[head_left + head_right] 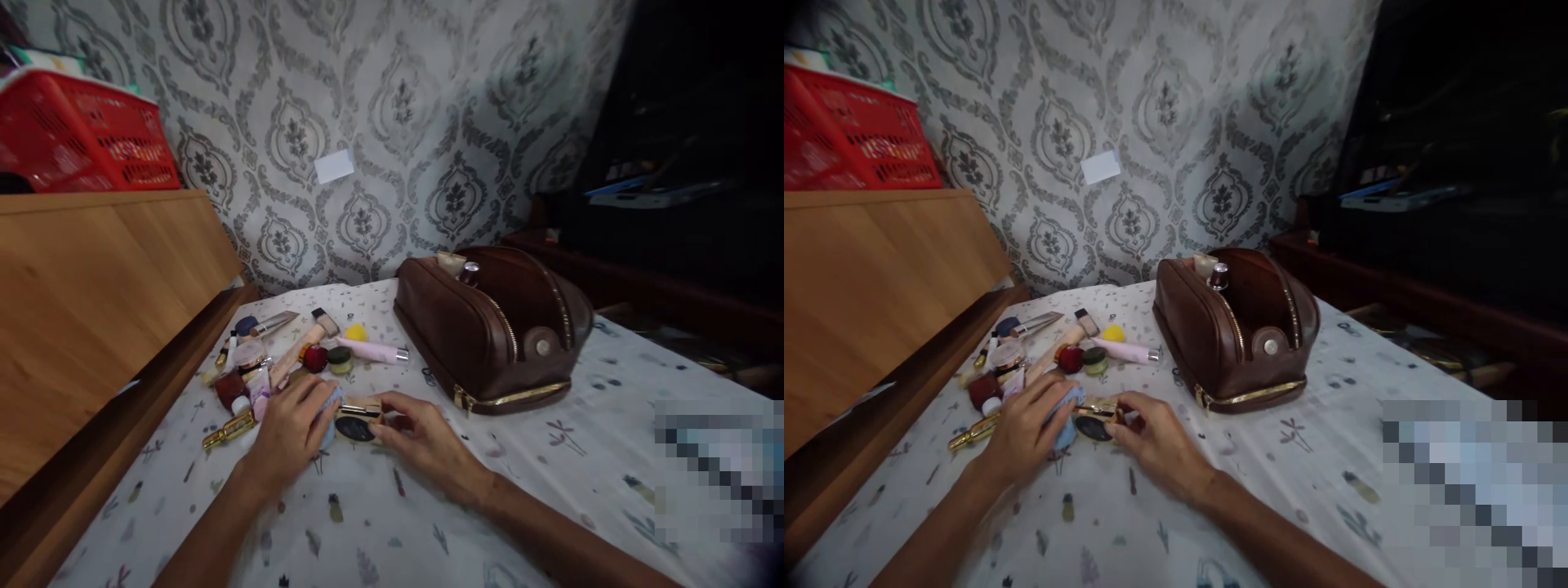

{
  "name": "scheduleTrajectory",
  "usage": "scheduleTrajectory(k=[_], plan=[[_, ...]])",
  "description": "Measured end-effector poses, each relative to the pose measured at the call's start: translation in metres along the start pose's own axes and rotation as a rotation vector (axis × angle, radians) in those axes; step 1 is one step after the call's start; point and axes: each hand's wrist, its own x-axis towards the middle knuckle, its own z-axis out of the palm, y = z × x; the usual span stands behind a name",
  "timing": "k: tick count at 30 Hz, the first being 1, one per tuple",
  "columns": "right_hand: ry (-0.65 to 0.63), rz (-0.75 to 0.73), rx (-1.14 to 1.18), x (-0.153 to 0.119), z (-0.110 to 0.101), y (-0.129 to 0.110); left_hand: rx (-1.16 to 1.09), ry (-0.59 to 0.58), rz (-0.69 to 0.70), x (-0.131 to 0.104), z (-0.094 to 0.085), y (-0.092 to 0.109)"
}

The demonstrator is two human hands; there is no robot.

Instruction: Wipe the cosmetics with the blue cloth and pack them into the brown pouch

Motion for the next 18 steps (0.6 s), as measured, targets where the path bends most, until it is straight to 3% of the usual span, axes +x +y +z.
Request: scheduleTrajectory(k=[14, 18], plan=[[0.041, -0.052, -0.017, -0.0008, 0.0007, 0.0016, -0.258, -0.036, -0.151, 0.0011, 0.0017, 0.0046], [0.031, -0.057, 0.013, -0.0008, -0.0003, 0.0005, -0.351, -0.025, -0.248, 0.0017, 0.002, 0.0044]])
